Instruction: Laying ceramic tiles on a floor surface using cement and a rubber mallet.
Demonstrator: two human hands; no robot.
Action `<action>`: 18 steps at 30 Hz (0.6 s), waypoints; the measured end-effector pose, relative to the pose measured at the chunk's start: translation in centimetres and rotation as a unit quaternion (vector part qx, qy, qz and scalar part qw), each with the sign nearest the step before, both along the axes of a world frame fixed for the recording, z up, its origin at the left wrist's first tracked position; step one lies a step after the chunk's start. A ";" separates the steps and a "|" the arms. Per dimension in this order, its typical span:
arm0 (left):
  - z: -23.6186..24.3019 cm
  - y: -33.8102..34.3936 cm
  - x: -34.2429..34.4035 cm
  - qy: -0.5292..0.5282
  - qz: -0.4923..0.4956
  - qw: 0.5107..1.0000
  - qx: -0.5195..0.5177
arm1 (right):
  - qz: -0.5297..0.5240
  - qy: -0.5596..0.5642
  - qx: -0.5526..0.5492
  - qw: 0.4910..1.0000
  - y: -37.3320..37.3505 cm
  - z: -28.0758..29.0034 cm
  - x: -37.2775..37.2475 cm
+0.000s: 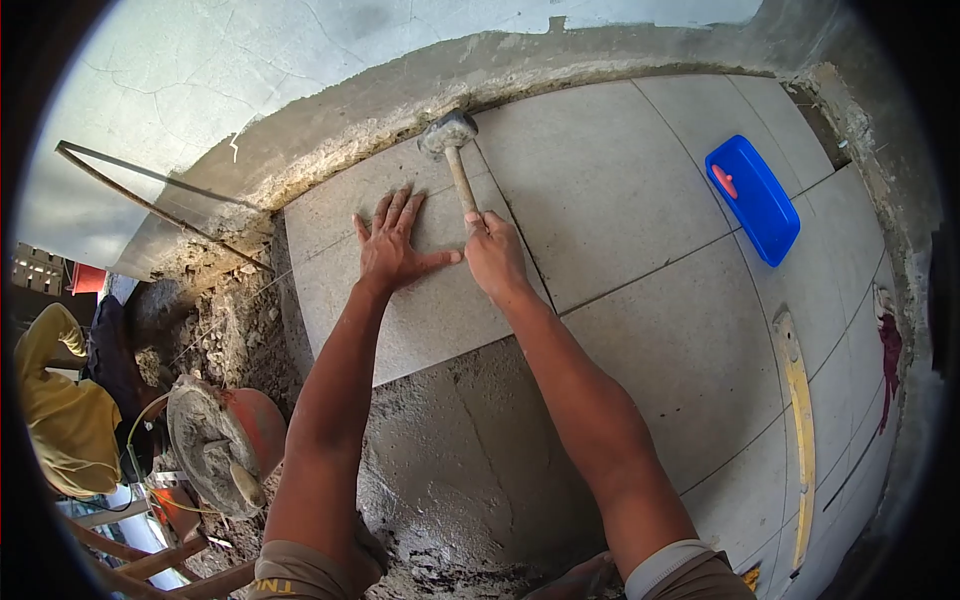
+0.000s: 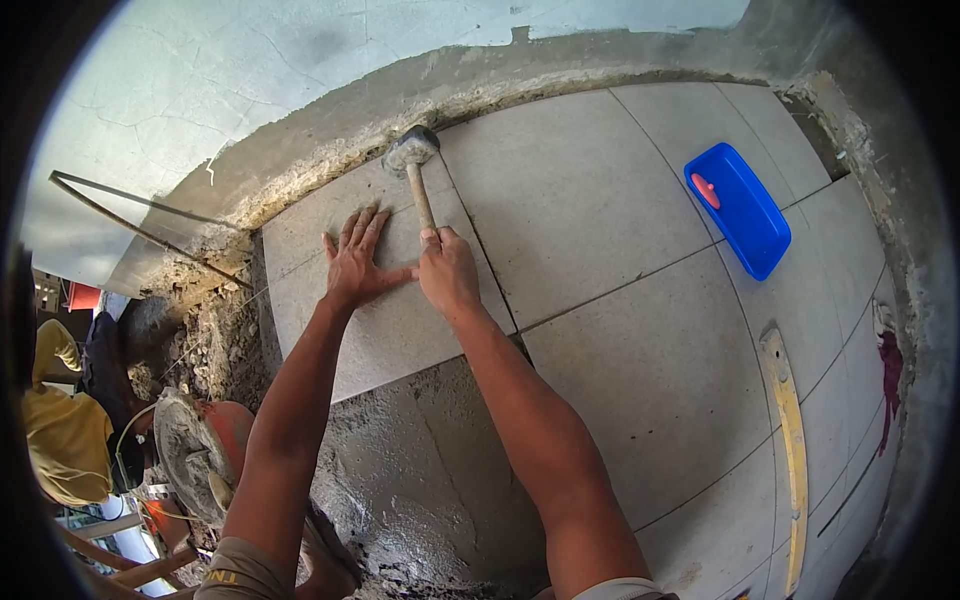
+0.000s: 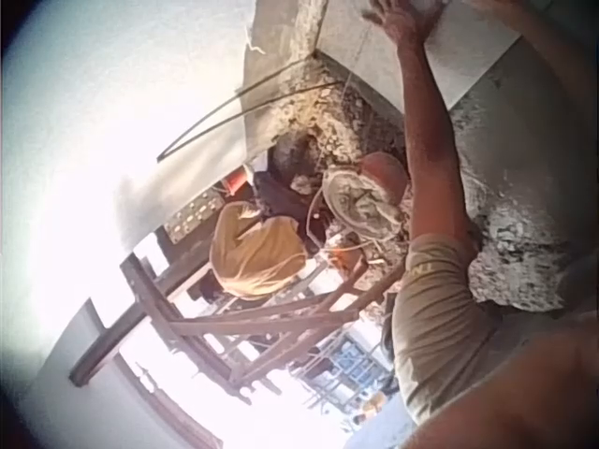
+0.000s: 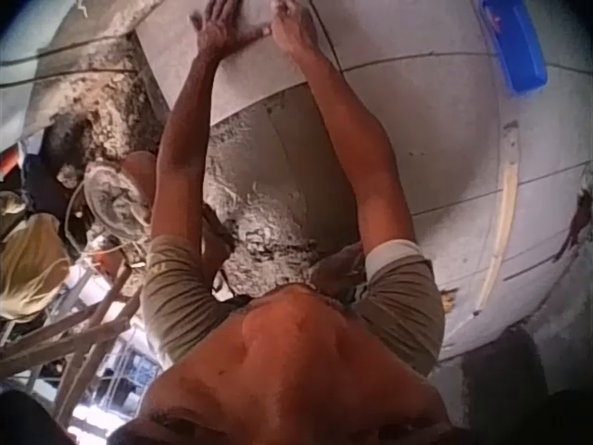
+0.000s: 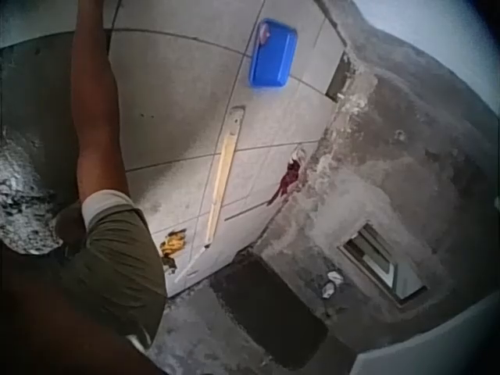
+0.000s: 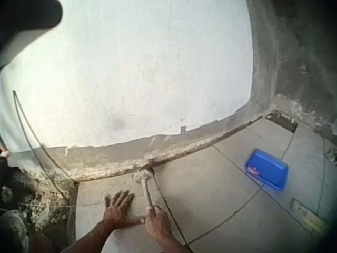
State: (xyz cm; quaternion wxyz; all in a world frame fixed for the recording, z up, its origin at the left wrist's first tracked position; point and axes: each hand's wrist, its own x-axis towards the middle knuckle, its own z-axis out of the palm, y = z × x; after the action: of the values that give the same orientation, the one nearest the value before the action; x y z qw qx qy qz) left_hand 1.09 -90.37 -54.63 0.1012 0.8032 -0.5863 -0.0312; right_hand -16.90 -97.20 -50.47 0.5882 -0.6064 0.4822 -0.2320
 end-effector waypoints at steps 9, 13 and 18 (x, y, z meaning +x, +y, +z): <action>-0.1 0.2 0.2 -0.013 -0.001 1.000 -0.017 | -0.034 -0.025 -0.008 0.999 -0.4 -3.3 -1.4; 0.2 -0.1 -0.1 -0.002 -0.002 1.000 -0.012 | -0.017 -0.054 -0.004 0.998 -0.6 -4.3 -1.5; -0.1 0.3 0.3 -0.015 0.003 1.000 -0.010 | 0.012 -0.063 0.023 0.998 -0.4 -3.5 -1.0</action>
State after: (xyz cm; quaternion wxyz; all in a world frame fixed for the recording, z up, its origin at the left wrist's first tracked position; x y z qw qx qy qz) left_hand 1.42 -90.11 -54.74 0.1005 0.8045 -0.5853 -0.0132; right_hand -17.92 -97.64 -53.98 0.6337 -0.5826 0.4424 -0.2516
